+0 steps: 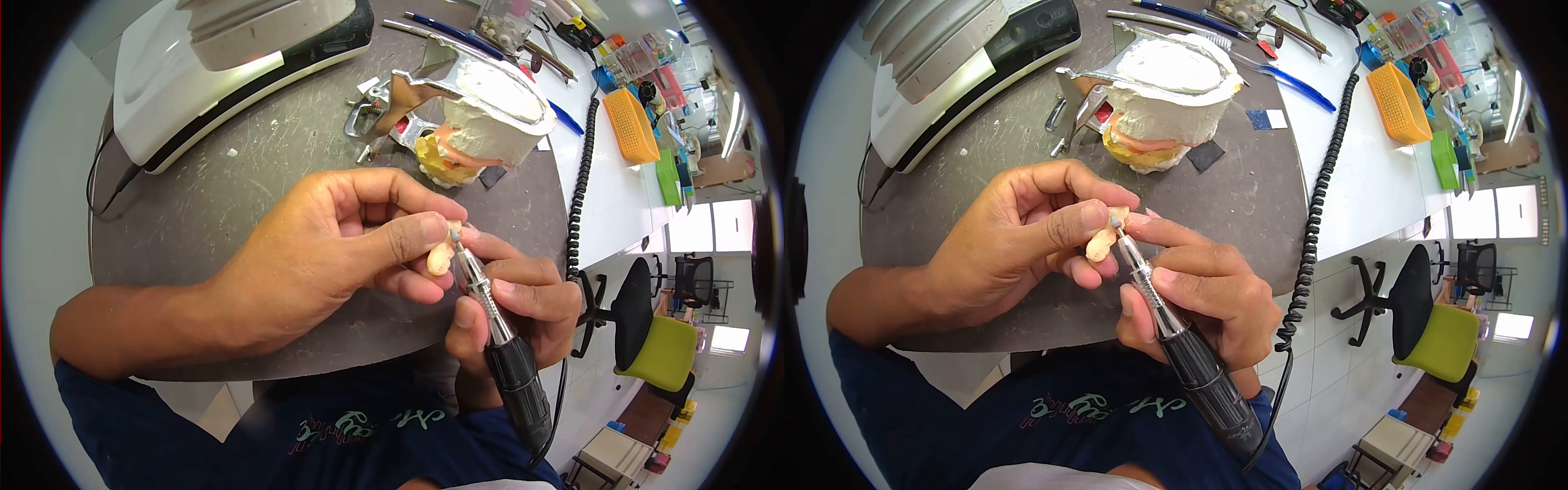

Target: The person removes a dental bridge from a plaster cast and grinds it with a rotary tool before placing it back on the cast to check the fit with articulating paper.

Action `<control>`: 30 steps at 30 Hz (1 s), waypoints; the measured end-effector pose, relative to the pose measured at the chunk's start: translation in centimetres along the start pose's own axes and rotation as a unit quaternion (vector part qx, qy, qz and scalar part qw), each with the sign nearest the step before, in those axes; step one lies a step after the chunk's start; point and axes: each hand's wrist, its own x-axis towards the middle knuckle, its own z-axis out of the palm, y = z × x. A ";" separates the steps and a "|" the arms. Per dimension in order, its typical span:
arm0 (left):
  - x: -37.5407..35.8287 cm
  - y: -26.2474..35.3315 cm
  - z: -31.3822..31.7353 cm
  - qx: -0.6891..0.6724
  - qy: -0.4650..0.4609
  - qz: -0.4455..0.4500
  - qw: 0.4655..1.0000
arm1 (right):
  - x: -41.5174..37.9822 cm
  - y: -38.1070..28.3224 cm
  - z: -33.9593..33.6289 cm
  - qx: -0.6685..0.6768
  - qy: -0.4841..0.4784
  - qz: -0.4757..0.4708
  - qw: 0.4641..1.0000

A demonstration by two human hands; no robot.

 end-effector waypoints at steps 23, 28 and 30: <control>0.0 -0.1 0.2 0.007 0.012 0.002 1.000 | -0.1 0.2 0.1 0.001 0.010 0.000 1.000; 0.1 -0.2 0.1 0.000 0.009 0.007 1.000 | 0.0 0.1 0.0 -0.008 0.003 0.001 1.000; 0.1 0.0 0.3 0.003 0.013 0.003 1.000 | -0.1 0.2 0.1 -0.012 0.000 -0.001 1.000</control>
